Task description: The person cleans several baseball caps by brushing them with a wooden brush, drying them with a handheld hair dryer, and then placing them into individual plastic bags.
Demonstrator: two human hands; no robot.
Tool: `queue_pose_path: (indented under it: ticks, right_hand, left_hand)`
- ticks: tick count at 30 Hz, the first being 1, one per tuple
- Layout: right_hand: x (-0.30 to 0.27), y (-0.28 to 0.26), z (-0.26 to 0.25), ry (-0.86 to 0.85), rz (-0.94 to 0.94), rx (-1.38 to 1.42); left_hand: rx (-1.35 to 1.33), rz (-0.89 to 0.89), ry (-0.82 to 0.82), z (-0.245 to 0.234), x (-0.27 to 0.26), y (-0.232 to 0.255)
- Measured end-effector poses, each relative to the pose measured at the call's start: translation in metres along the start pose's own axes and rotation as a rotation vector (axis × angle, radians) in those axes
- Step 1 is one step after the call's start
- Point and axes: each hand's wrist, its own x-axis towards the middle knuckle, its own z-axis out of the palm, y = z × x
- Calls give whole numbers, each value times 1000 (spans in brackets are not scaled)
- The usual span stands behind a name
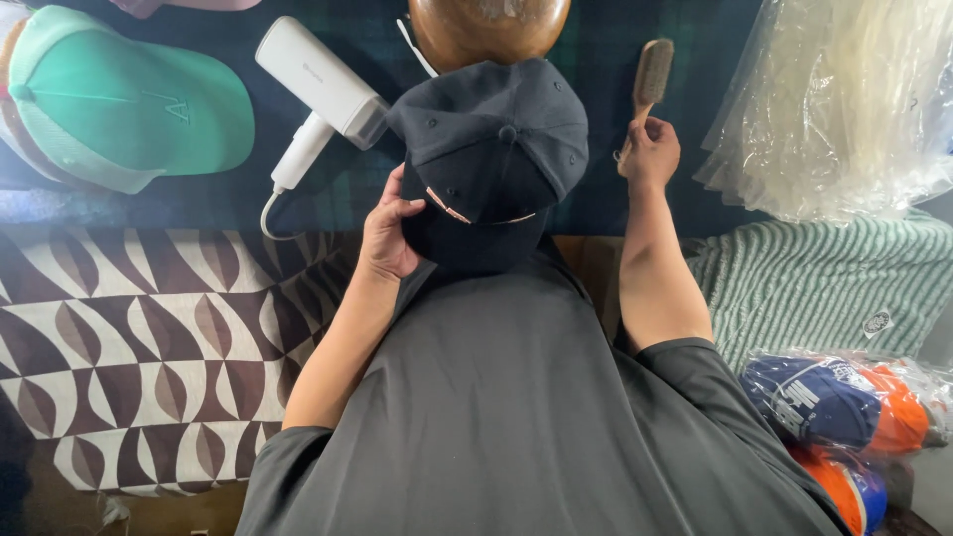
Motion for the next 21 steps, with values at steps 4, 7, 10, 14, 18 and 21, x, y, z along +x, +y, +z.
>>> queue_pose_path:
  ticks: [4, 7, 10, 14, 18, 21]
  right_hand:
    - [-10, -7, -5, 128, -70, -157]
    - [-62, -66, -18, 221, -217, -49]
    - [-116, -124, -43, -111, -431, 445]
    - [-158, -177, -79, -329, -1158, 168]
    - [-178, -173, -91, -369, -1224, 246]
    - [-171, -159, -88, -400, -1154, 312]
  left_hand:
    - [2, -10, 7, -11, 5, -6]
    - [0, -9, 30, 13, -6, 0]
    - [6, -6, 31, 54, -22, 10]
    - [128, -42, 120, 61, -26, 18]
    - [155, -185, 116, 45, -36, 9]
    - [535, -201, -84, 71, -56, 31]
